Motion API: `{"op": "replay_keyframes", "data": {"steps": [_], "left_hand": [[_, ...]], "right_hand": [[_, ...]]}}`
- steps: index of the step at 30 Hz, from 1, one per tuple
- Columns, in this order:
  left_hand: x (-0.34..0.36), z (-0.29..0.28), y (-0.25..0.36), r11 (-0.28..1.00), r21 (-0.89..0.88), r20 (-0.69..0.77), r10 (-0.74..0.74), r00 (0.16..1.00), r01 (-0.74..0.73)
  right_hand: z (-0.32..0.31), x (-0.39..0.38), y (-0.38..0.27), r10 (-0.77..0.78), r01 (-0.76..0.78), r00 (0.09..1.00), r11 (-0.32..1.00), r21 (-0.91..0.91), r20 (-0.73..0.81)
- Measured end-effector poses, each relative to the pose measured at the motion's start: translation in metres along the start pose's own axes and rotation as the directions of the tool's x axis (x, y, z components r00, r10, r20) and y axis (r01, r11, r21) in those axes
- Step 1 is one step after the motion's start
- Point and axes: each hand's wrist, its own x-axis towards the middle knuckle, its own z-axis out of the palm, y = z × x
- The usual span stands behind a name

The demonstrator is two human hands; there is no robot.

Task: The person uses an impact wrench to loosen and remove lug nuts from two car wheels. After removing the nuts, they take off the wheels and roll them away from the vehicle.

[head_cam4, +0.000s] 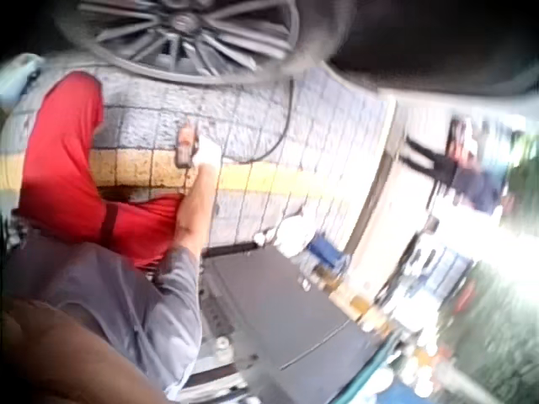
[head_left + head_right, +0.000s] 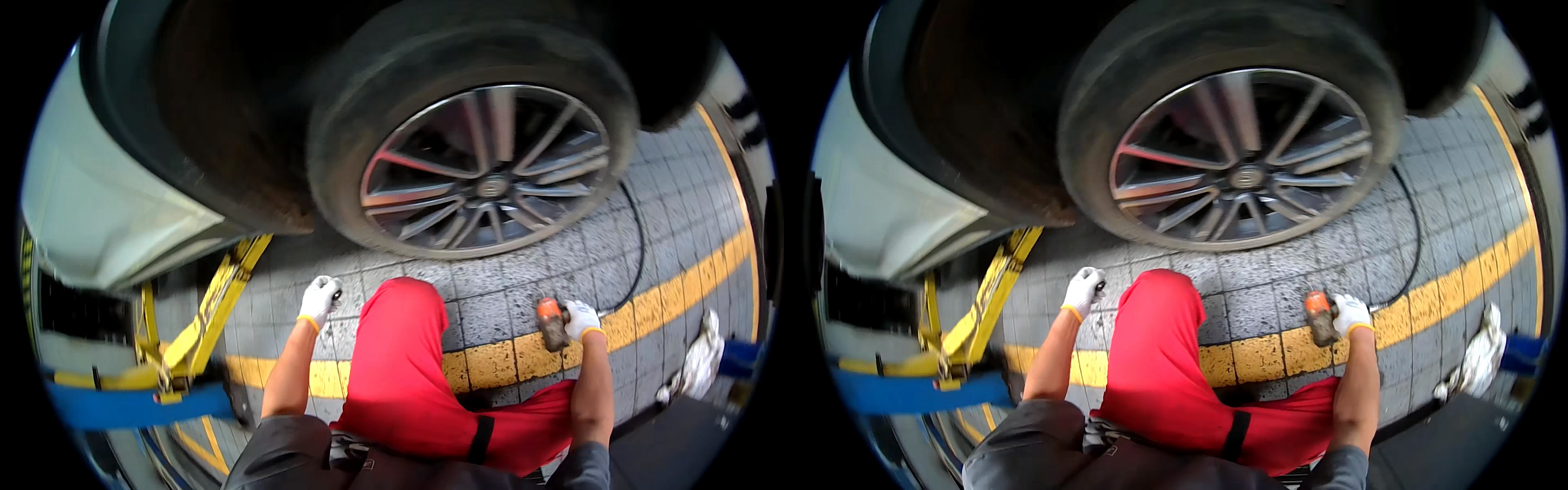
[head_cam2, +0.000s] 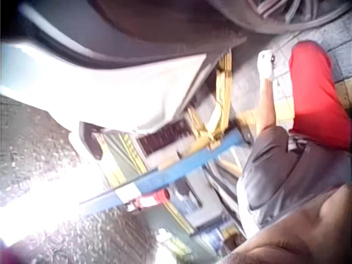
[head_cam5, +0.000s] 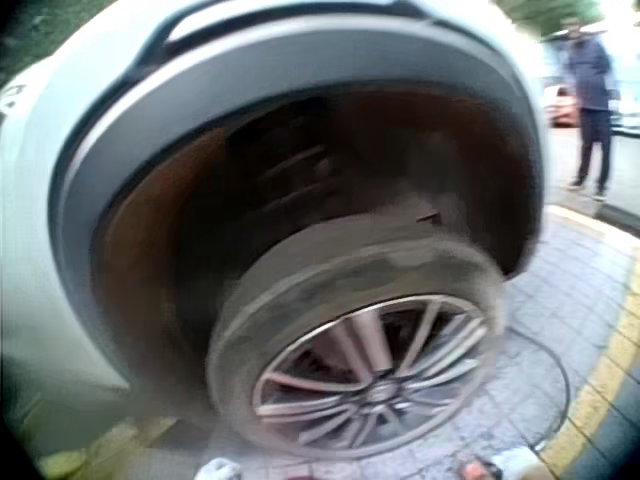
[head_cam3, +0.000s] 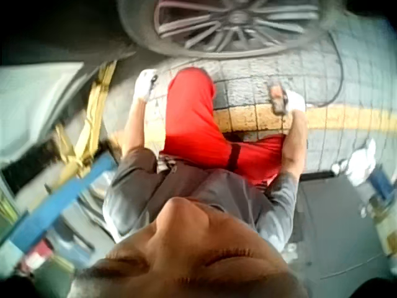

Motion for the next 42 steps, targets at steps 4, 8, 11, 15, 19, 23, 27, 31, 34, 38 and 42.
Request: {"op": "replay_keyframes", "data": {"steps": [4, 8, 11, 15, 19, 23, 27, 31, 34, 38, 42], "left_hand": [[0.036, -0.031, -0.134, 0.896, 0.391, -0.23, -0.126, 0.965, 0.21], [0.031, -0.015, -0.191, 0.753, 0.628, -0.391, 0.085, 0.916, 0.199], [0.017, 0.029, -0.184, 0.639, 0.769, -0.294, 0.342, 0.893, 0.008], [0.011, 0.043, -0.217, 0.617, 0.787, -0.332, 0.415, 0.847, 0.006], [0.015, 0.045, -0.22, 0.611, 0.79, -0.315, 0.473, 0.823, -0.048], [0.018, 0.049, -0.212, 0.585, 0.801, -0.196, 0.458, 0.867, -0.128], [0.039, 0.065, -0.174, 0.451, 0.844, 0.083, 0.427, 0.901, -0.291], [0.08, 0.07, -0.111, 0.274, 0.858, 0.308, 0.404, 0.861, -0.435], [0.081, 0.047, -0.066, 0.108, 0.864, 0.442, 0.302, 0.844, -0.492], [0.052, -0.023, -0.005, -0.125, 0.841, 0.537, 0.06, 0.842, -0.527], [0.002, -0.06, 0.069, 0.404, 0.728, 0.508, 0.222, 0.832, -0.553]], "right_hand": [[-0.008, 0.016, -0.018, 0.117, -0.056, 0.979, 0.941, 0.333, -0.166], [-0.016, 0.029, -0.033, 0.071, 0.028, 0.947, 0.953, 0.3, -0.313], [-0.06, 0.018, -0.063, 0.127, 0.01, 0.961, 0.871, 0.491, -0.245], [-0.08, 0.021, -0.092, 0.043, 0.121, 0.944, 0.877, 0.464, -0.326], [-0.111, 0.01, -0.126, 0.062, 0.138, 0.926, 0.863, 0.485, -0.372], [-0.117, 0.02, -0.144, -0.004, 0.21, 0.89, 0.892, 0.4, -0.457], [-0.137, 0.022, -0.176, 0.047, 0.296, 0.877, 0.73, 0.616, -0.478], [-0.14, 0.022, -0.209, 0.114, 0.378, 0.884, 0.398, 0.836, -0.454], [-0.151, 0.006, -0.232, 0.192, 0.378, 0.877, 0.288, 0.88, -0.439], [-0.172, -0.026, -0.276, 0.189, 0.259, 0.949, -0.018, 0.966, -0.251], [-0.156, -0.07, -0.316, 0.344, 0.227, 0.936, -0.435, 0.871, -0.073]]}}
